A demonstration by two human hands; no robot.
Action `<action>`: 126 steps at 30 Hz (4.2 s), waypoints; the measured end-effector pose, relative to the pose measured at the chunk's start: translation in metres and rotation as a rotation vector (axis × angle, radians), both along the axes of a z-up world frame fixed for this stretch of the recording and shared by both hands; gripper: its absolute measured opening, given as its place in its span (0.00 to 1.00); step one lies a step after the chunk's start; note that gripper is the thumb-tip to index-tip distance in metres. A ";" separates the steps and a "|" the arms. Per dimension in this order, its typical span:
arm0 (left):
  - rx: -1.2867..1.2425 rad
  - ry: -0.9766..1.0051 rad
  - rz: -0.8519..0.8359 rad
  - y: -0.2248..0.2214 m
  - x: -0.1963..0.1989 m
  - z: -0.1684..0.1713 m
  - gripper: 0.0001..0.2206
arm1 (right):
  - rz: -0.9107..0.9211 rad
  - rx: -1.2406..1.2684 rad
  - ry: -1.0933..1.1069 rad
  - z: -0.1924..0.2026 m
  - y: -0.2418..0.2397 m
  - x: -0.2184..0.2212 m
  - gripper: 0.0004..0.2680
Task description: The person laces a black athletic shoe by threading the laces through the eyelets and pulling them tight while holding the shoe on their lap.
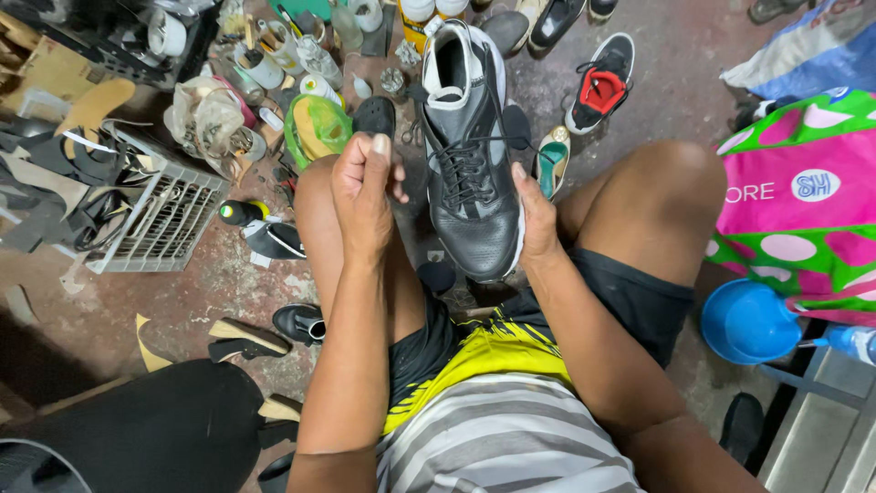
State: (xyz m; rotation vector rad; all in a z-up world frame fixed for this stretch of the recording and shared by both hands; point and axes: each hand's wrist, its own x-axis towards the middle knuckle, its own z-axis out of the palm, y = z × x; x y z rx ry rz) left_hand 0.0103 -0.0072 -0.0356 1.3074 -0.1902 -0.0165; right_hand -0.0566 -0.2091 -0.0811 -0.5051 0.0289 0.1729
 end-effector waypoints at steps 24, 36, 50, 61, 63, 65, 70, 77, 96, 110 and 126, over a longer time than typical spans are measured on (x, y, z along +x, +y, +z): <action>-0.690 0.300 -0.360 -0.018 -0.024 -0.016 0.43 | -0.076 -1.033 -0.294 0.071 0.036 -0.053 0.17; -1.363 0.339 -0.578 -0.017 -0.065 -0.010 0.39 | 0.228 -0.195 -0.028 0.050 0.026 -0.061 0.17; -1.033 0.509 -0.725 0.014 -0.068 -0.007 0.31 | 0.377 -0.872 -0.407 0.077 0.021 -0.099 0.25; -0.963 0.537 -0.550 -0.015 -0.079 0.012 0.32 | 0.048 -1.410 -0.249 0.115 -0.013 -0.121 0.18; -0.930 0.591 -0.500 -0.018 -0.096 0.018 0.33 | -0.267 -1.096 -0.347 0.116 -0.017 -0.126 0.14; -0.550 0.618 -0.269 -0.023 -0.103 0.022 0.32 | -0.283 -1.183 -0.457 0.122 -0.029 -0.122 0.10; -0.349 0.704 -0.303 -0.035 -0.117 0.002 0.37 | -0.185 -1.604 -0.530 0.113 -0.047 -0.119 0.11; -0.084 0.649 -0.246 -0.028 -0.093 0.011 0.39 | -0.093 -1.367 -0.504 0.096 -0.073 -0.089 0.06; 0.561 -0.325 0.234 -0.009 -0.043 0.096 0.11 | -0.093 -1.375 -0.648 0.117 -0.060 0.018 0.03; 0.991 -0.790 -0.430 -0.014 0.008 0.129 0.07 | -0.103 -1.656 -0.835 0.135 -0.045 0.018 0.06; 0.992 -0.724 -0.133 -0.019 -0.044 0.116 0.08 | 0.045 -1.402 -0.696 0.128 -0.065 0.009 0.09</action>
